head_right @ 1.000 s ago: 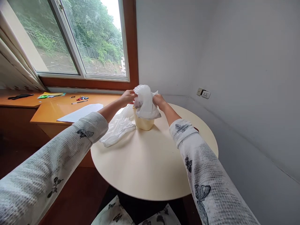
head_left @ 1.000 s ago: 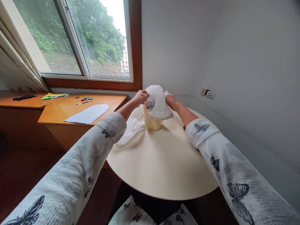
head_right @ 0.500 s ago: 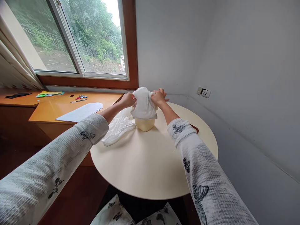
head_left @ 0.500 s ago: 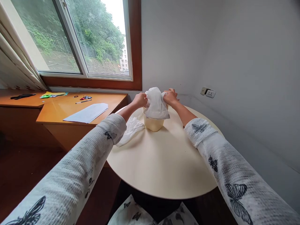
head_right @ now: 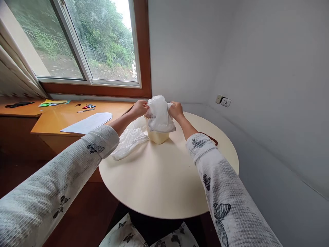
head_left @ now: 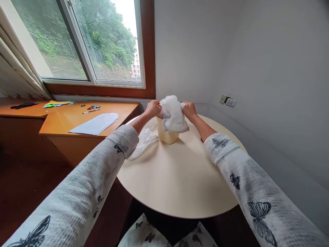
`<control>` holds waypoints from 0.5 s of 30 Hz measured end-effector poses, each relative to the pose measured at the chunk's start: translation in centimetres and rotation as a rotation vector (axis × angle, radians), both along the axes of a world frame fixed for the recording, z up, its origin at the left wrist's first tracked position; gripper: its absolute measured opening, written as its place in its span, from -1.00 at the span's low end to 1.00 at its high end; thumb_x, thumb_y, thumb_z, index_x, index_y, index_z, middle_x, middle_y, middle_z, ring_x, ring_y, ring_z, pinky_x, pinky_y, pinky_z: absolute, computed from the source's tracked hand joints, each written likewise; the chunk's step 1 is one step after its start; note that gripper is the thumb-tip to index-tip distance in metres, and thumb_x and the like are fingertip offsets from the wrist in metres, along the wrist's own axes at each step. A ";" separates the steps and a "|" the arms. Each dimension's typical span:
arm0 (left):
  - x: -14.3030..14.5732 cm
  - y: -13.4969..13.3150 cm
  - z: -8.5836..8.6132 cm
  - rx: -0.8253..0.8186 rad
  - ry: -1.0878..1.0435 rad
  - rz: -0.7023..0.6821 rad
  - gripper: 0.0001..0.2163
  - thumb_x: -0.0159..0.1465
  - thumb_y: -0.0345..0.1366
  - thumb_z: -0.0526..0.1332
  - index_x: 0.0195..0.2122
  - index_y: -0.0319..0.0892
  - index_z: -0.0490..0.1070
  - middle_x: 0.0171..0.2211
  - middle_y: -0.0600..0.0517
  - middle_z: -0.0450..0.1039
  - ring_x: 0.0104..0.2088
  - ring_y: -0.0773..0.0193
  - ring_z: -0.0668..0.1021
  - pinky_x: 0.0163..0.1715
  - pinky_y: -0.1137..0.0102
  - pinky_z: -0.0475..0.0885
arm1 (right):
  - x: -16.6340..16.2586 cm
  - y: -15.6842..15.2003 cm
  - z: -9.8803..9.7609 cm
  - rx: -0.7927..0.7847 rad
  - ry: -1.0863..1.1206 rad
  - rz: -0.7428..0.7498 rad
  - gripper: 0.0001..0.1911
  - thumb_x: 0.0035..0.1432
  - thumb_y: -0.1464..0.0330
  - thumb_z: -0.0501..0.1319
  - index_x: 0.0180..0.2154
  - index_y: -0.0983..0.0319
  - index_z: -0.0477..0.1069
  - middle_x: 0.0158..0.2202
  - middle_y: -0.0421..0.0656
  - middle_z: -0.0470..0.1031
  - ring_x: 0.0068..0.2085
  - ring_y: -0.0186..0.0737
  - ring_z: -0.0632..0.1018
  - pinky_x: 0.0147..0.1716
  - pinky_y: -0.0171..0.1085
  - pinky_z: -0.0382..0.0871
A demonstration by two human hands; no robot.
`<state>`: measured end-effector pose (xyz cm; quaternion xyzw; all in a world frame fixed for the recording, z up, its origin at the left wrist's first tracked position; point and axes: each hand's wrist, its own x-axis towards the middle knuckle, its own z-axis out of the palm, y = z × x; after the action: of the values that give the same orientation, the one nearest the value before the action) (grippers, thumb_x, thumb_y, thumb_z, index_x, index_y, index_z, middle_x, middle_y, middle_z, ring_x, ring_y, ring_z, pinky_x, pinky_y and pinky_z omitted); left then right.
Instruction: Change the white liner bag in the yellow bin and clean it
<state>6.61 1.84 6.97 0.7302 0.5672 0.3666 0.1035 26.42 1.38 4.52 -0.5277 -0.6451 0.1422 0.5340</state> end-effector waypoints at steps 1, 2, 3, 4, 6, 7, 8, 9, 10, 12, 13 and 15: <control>0.0 0.0 0.1 -0.002 -0.019 -0.004 -0.88 0.05 -0.40 0.11 -0.41 -0.24 0.41 -0.40 -0.05 0.45 -0.34 0.20 0.45 -0.32 0.36 0.33 | -0.3 -0.2 0.4 0.044 -0.028 0.012 -0.87 -0.14 0.42 -0.03 -0.58 0.23 0.25 -0.54 -0.24 0.26 -0.44 -0.32 0.26 -0.46 -0.34 0.13; 0.1 0.1 0.1 -0.003 -0.035 -0.013 -0.88 0.04 -0.40 0.11 -0.41 -0.25 0.42 -0.41 -0.04 0.45 -0.34 0.21 0.45 -0.32 0.36 0.33 | -0.7 -0.5 0.7 0.087 -0.069 0.031 -0.87 -0.15 0.42 -0.03 -0.58 0.23 0.27 -0.52 -0.23 0.29 -0.43 -0.32 0.27 -0.45 -0.34 0.13; 0.1 0.1 0.2 -0.002 -0.052 -0.028 -0.87 0.03 -0.39 0.11 -0.41 -0.25 0.42 -0.41 -0.04 0.45 -0.34 0.21 0.45 -0.32 0.37 0.34 | -1.1 -0.8 1.1 0.116 -0.114 0.054 -0.86 -0.15 0.42 -0.03 -0.58 0.24 0.28 -0.51 -0.22 0.31 -0.41 -0.32 0.28 -0.44 -0.34 0.13; 0.1 0.1 0.2 0.001 -0.071 -0.047 -0.86 0.03 -0.37 0.12 -0.40 -0.25 0.42 -0.41 -0.03 0.46 -0.34 0.21 0.45 -0.32 0.37 0.34 | -1.5 -1.0 1.4 0.132 -0.157 0.072 -0.86 -0.16 0.42 -0.03 -0.58 0.24 0.28 -0.51 -0.23 0.32 -0.41 -0.32 0.28 -0.44 -0.34 0.12; 0.1 0.0 0.3 0.011 -0.108 -0.072 -0.83 0.03 -0.34 0.12 -0.38 -0.26 0.43 -0.40 -0.04 0.46 -0.33 0.20 0.45 -0.31 0.37 0.35 | -2.0 -1.4 1.7 0.114 -0.232 0.089 -0.88 -0.15 0.41 -0.02 -0.60 0.23 0.26 -0.55 -0.24 0.29 -0.44 -0.33 0.25 -0.46 -0.34 0.09; 0.1 0.0 0.3 0.016 -0.111 -0.073 -0.83 0.03 -0.34 0.12 -0.38 -0.26 0.43 -0.39 -0.05 0.47 -0.32 0.19 0.45 -0.31 0.36 0.34 | -2.2 -1.5 1.8 0.079 -0.264 0.093 -0.88 -0.15 0.40 -0.01 -0.62 0.23 0.24 -0.58 -0.26 0.26 -0.46 -0.34 0.23 -0.48 -0.34 0.07; 0.1 -0.2 0.3 0.016 -0.095 -0.067 -0.84 0.03 -0.34 0.12 -0.39 -0.26 0.44 -0.39 -0.06 0.47 -0.31 0.18 0.46 -0.31 0.36 0.34 | -2.2 -1.5 1.7 0.032 -0.292 0.097 -0.89 -0.16 0.39 0.01 -0.64 0.23 0.22 -0.60 -0.26 0.23 -0.47 -0.34 0.21 -0.49 -0.33 0.05; 0.1 -0.3 0.2 0.011 -0.064 -0.061 -0.84 0.04 -0.34 0.13 -0.40 -0.26 0.44 -0.38 -0.07 0.47 -0.31 0.17 0.46 -0.30 0.35 0.34 | -2.3 -1.5 1.6 -0.018 -0.317 0.103 -0.88 -0.16 0.38 0.02 -0.66 0.22 0.20 -0.62 -0.27 0.20 -0.47 -0.34 0.19 -0.49 -0.33 0.03; 0.1 -0.5 0.2 0.001 -0.021 -0.057 -0.85 0.04 -0.33 0.13 -0.41 -0.26 0.44 -0.38 -0.08 0.48 -0.30 0.15 0.46 -0.30 0.34 0.34 | -2.2 -1.5 1.4 -0.064 -0.336 0.110 -0.88 -0.17 0.37 0.03 -0.67 0.22 0.19 -0.63 -0.27 0.18 -0.48 -0.35 0.18 -0.50 -0.33 0.03; 0.2 -0.8 0.0 -0.028 0.079 -0.060 -0.87 0.06 -0.31 0.15 -0.43 -0.25 0.44 -0.37 -0.10 0.48 -0.29 0.11 0.47 -0.29 0.32 0.34 | -2.1 -1.3 1.0 -0.122 -0.350 0.118 -0.87 -0.18 0.37 0.03 -0.68 0.22 0.17 -0.63 -0.27 0.16 -0.48 -0.35 0.17 -0.50 -0.33 0.02; 0.2 -0.9 -0.2 -0.036 0.121 -0.063 -0.86 0.07 -0.30 0.16 -0.43 -0.24 0.44 -0.35 -0.11 0.49 -0.27 0.09 0.48 -0.27 0.30 0.34 | -2.0 -1.2 0.8 -0.131 -0.350 0.114 -0.87 -0.18 0.36 0.04 -0.68 0.22 0.17 -0.63 -0.27 0.17 -0.48 -0.35 0.18 -0.50 -0.33 0.02; 0.2 -1.0 -0.4 -0.022 0.178 -0.045 -0.85 0.08 -0.27 0.16 -0.39 -0.21 0.44 -0.28 -0.11 0.49 -0.21 0.05 0.47 -0.22 0.25 0.34 | -1.9 -1.2 0.6 -0.130 -0.354 0.081 -0.87 -0.17 0.35 0.04 -0.67 0.22 0.18 -0.62 -0.27 0.20 -0.47 -0.33 0.20 -0.48 -0.32 0.04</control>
<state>6.86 0.85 6.54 0.7713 0.5615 0.2916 0.0691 24.48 0.21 5.10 -0.5516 -0.7389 0.1098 0.3710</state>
